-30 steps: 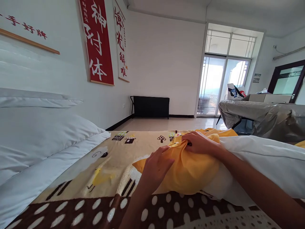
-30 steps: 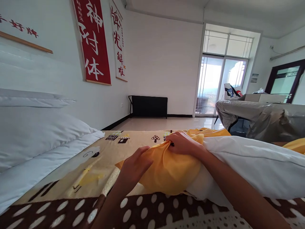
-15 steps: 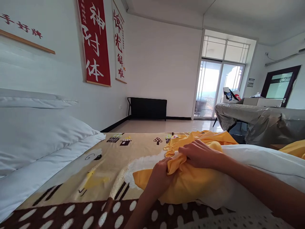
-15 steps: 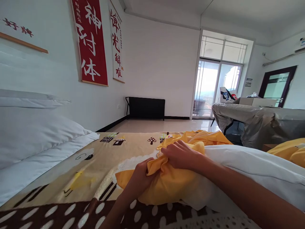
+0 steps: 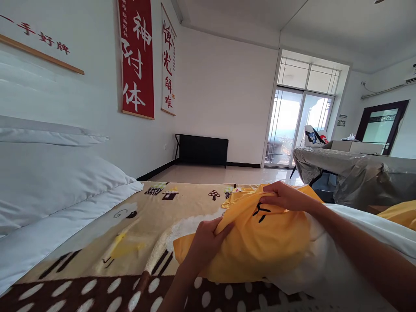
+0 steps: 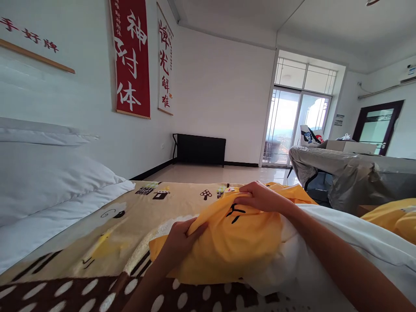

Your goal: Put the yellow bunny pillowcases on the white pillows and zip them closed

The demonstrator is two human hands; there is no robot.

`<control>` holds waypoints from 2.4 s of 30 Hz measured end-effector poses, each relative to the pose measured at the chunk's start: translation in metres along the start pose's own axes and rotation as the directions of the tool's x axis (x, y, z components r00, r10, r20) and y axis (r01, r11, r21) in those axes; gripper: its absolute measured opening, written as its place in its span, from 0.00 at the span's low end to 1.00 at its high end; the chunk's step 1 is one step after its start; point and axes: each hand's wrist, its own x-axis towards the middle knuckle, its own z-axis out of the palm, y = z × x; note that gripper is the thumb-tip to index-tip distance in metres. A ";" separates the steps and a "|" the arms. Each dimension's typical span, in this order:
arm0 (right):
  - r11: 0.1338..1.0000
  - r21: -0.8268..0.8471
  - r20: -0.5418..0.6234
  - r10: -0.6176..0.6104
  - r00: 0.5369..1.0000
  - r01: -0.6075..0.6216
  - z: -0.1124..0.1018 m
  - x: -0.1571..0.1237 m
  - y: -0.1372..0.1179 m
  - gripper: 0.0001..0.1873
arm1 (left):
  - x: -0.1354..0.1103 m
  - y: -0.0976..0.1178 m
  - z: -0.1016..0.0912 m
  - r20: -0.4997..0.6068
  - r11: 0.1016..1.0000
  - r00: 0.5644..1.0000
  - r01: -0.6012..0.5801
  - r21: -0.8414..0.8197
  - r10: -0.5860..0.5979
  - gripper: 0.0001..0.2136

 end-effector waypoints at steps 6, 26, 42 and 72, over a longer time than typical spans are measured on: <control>0.915 -0.391 -0.215 0.014 0.977 -0.099 0.003 -0.002 -0.025 0.19 | -0.010 0.024 -0.015 -0.014 0.991 0.995 -0.095 0.097 0.097 0.10; 0.946 -0.281 0.148 -0.126 0.981 0.164 0.048 -0.003 -0.046 0.07 | -0.029 0.054 -0.003 -0.025 0.970 0.972 -0.236 -0.058 0.235 0.08; 0.966 -0.256 0.066 0.000 0.998 0.017 -0.006 -0.011 0.008 0.07 | -0.011 0.032 -0.018 0.141 0.979 0.990 -0.043 0.201 0.014 0.09; 0.604 -0.408 -0.824 0.080 0.561 -0.685 -0.021 -0.072 0.065 0.31 | 0.008 -0.015 -0.021 -0.328 0.984 0.928 0.158 -0.086 -0.178 0.08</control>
